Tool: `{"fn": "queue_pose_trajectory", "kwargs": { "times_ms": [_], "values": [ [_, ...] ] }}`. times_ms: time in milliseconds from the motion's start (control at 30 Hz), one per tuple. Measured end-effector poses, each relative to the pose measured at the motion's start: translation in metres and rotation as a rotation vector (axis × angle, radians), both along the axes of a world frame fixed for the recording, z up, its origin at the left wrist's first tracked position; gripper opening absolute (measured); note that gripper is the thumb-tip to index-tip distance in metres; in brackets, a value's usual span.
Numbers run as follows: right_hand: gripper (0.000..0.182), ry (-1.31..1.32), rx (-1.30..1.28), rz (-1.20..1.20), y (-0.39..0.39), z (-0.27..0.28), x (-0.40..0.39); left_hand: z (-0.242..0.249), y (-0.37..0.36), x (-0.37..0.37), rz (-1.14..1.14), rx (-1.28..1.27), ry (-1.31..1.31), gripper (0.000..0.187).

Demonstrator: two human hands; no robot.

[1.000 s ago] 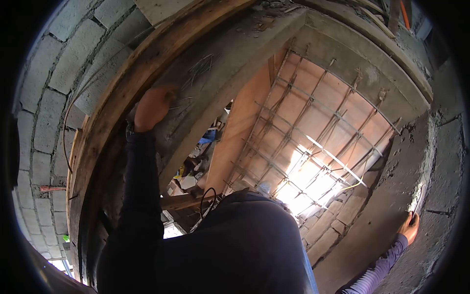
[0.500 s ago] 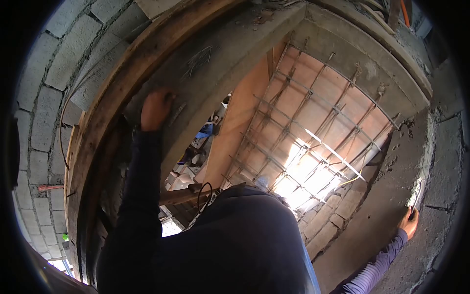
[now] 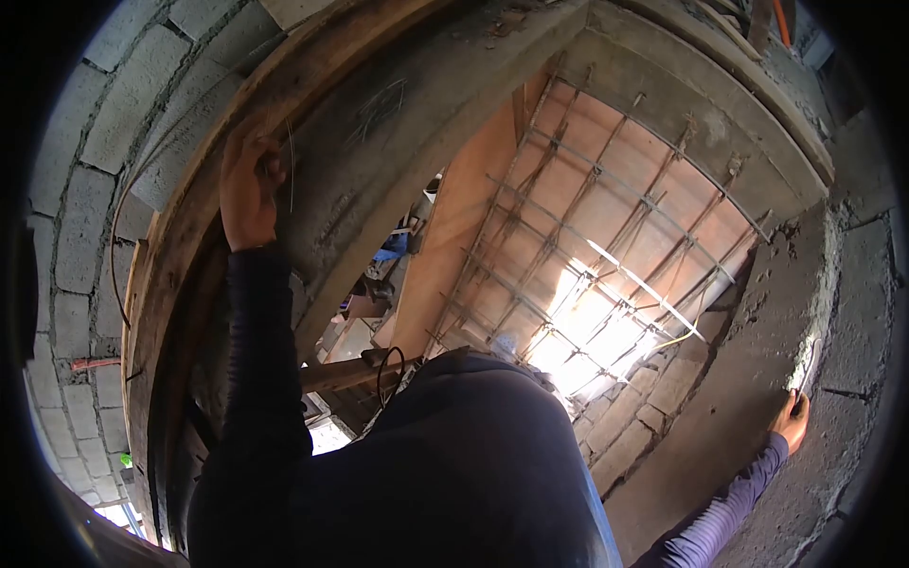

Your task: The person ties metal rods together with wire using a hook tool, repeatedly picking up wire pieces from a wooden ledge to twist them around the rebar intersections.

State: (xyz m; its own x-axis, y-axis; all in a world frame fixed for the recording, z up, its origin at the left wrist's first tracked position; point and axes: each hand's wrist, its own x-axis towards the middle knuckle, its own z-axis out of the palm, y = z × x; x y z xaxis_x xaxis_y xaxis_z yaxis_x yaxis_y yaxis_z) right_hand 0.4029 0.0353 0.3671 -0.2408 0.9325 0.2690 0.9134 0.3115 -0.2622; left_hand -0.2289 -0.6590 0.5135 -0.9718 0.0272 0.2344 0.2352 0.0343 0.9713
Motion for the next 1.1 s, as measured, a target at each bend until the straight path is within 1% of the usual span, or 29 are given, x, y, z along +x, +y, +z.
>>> {"fn": "queue_pose_trajectory", "kwargs": {
  "times_ms": [67,100,167,200,267,300,333,367,400,433,467,500,600,667,700,733,767,833,867,900,967,1000,1067,1100],
  "values": [
    [0.050,0.041,-0.023,-0.010,-0.002,0.001,-0.002,-0.004,-0.002,-0.006,-0.132,0.244,-0.033,0.036],
    [0.050,0.042,-0.022,-0.013,-0.003,0.002,-0.003,-0.007,-0.002,-0.009,-0.135,0.245,-0.032,0.036],
    [0.050,-0.032,-0.031,-0.054,-0.015,0.013,-0.013,-0.012,0.001,-0.015,-0.236,0.444,-0.175,0.041],
    [0.050,-0.029,-0.031,-0.063,-0.012,0.010,-0.011,-0.012,0.002,-0.017,-0.246,0.443,-0.175,0.041],
    [0.050,-0.006,-0.003,-0.039,-0.005,0.003,-0.005,-0.011,0.008,-0.022,-0.314,0.328,-0.143,0.045],
    [0.049,0.003,-0.005,-0.027,-0.001,0.000,-0.002,-0.008,0.015,-0.021,-0.329,0.325,-0.143,0.045],
    [0.049,0.007,-0.007,-0.044,0.002,-0.003,0.001,-0.004,0.024,-0.018,-0.305,0.349,-0.147,0.044],
    [0.049,0.020,0.013,-0.011,0.005,-0.006,0.003,0.000,0.032,-0.016,-0.283,0.373,-0.151,0.043],
    [0.049,0.034,0.033,0.021,0.007,-0.009,0.006,0.002,0.037,-0.016,-0.304,0.367,-0.151,0.043],
    [0.048,0.013,0.033,-0.002,0.005,-0.008,0.004,0.005,0.040,-0.018,-0.327,0.375,-0.148,0.045],
    [0.047,-0.065,0.035,-0.003,-0.008,0.005,-0.005,0.007,0.043,-0.022,-0.350,0.383,-0.144,0.047],
    [0.047,-0.058,0.035,-0.012,-0.006,0.003,-0.005,0.008,0.048,-0.026,-0.372,0.378,-0.144,0.047],
    [0.046,-0.059,0.039,-0.033,-0.007,0.003,-0.005,0.009,0.058,-0.037,-0.462,0.391,-0.120,0.049],
    [0.044,-0.076,0.102,-0.012,-0.006,0.000,-0.003,0.012,0.068,-0.038,-0.627,0.559,-0.174,0.061],
    [0.043,-0.065,0.105,-0.004,-0.004,-0.003,-0.001,0.017,0.077,-0.035,-0.653,0.550,-0.183,0.061],
    [0.041,0.004,0.134,0.066,0.008,-0.015,0.007,0.026,0.089,-0.026,-0.429,0.538,-0.193,0.057],
    [0.040,-0.024,0.138,0.067,0.009,-0.015,0.009,0.029,0.102,-0.015,-0.214,0.515,-0.210,0.054],
    [0.042,-0.007,0.147,0.033,-0.003,-0.009,0.001,0.028,0.092,-0.030,-0.513,0.450,-0.196,0.048],
    [0.043,-0.072,0.180,-0.037,-0.022,0.005,-0.012,0.030,0.102,-0.023,-0.358,0.466,-0.202,0.044],
    [0.043,-0.084,0.150,-0.075,-0.027,0.011,-0.017,0.036,0.112,-0.015,-0.196,0.478,-0.203,0.041],
    [0.040,-0.081,0.159,-0.081,-0.036,0.018,-0.024,0.040,0.116,-0.009,-0.185,0.470,-0.205,0.037],
    [0.039,-0.077,0.148,-0.084,-0.040,0.021,-0.028,0.038,0.110,-0.013,-0.217,0.464,-0.231,0.037],
    [0.038,-0.081,0.154,-0.077,-0.041,0.022,-0.029,0.034,0.092,-0.032,-0.413,0.419,-0.207,0.033],
    [0.038,-0.082,0.138,-0.086,-0.046,0.025,-0.032,0.033,0.081,-0.046,-0.434,0.416,-0.227,0.033]
  ]
}}
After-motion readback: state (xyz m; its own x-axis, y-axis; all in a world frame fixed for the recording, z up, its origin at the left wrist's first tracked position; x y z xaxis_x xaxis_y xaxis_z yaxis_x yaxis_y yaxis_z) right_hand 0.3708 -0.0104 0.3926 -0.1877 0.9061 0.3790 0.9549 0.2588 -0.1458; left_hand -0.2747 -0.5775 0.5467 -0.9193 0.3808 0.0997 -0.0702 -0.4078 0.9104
